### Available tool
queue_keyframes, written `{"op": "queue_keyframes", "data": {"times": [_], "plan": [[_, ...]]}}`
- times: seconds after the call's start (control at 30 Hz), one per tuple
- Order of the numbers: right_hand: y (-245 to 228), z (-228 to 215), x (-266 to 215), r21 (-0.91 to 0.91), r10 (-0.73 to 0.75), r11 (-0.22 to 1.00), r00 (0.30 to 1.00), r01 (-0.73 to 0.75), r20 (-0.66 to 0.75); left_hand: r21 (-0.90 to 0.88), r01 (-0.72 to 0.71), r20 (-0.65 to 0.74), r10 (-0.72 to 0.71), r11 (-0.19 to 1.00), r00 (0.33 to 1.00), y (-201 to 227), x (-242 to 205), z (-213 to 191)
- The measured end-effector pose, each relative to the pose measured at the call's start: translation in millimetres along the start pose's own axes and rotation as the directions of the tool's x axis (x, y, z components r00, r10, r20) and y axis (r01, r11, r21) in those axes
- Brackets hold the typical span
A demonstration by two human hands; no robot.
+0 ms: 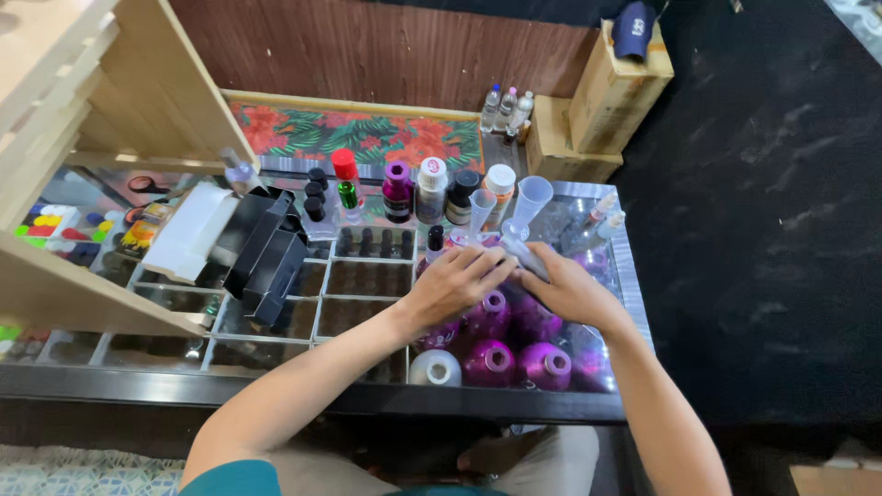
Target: The person pours liquid from a clear plastic cup into a small purple bottle, then places the bottle into a black plastic tray. The person repeats this process with several other purple bottles.
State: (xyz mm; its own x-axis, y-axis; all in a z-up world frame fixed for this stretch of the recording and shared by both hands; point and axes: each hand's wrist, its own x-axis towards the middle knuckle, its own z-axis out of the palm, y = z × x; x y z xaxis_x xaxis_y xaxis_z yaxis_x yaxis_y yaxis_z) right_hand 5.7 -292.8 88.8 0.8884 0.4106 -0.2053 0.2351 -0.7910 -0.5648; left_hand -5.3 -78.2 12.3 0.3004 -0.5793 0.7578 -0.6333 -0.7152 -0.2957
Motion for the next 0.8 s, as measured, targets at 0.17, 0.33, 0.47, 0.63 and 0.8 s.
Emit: {"op": "queue_keyframes", "data": {"times": [0.17, 0.33, 0.47, 0.63, 0.8], "plan": [[87.6, 20.6, 24.3, -0.042, 0.152, 0.984, 0.944, -0.171, -0.293, -0.203, 0.140, 0.048, -0.133, 0.969, 0.990, 38.2, 25.0, 61.5], [124.8, 16.3, 59.2, -0.054, 0.116, 0.984, 0.844, -0.169, -0.524, -0.156, 0.184, 0.110, -0.168, 0.970, 0.980, 54.8, 43.8, 117.3], [119.1, 9.8, 90.7, -0.054, 0.032, 0.996, 0.821, -0.076, -0.571, -0.146, 0.350, 0.201, -0.318, 0.926, 0.926, 56.0, 55.7, 135.8], [142.2, 22.2, 125.8, -0.127, 0.032, 0.985, 0.842, -0.118, -0.539, -0.238, 0.586, 0.473, -0.435, 0.774, 0.766, 52.1, 55.1, 159.4], [187.8, 36.3, 150.4, -0.201, 0.035, 0.958, 0.782, -0.203, -0.622, -0.291, 0.695, 0.613, -0.429, 0.658, 0.663, 53.4, 55.5, 155.6]]}}
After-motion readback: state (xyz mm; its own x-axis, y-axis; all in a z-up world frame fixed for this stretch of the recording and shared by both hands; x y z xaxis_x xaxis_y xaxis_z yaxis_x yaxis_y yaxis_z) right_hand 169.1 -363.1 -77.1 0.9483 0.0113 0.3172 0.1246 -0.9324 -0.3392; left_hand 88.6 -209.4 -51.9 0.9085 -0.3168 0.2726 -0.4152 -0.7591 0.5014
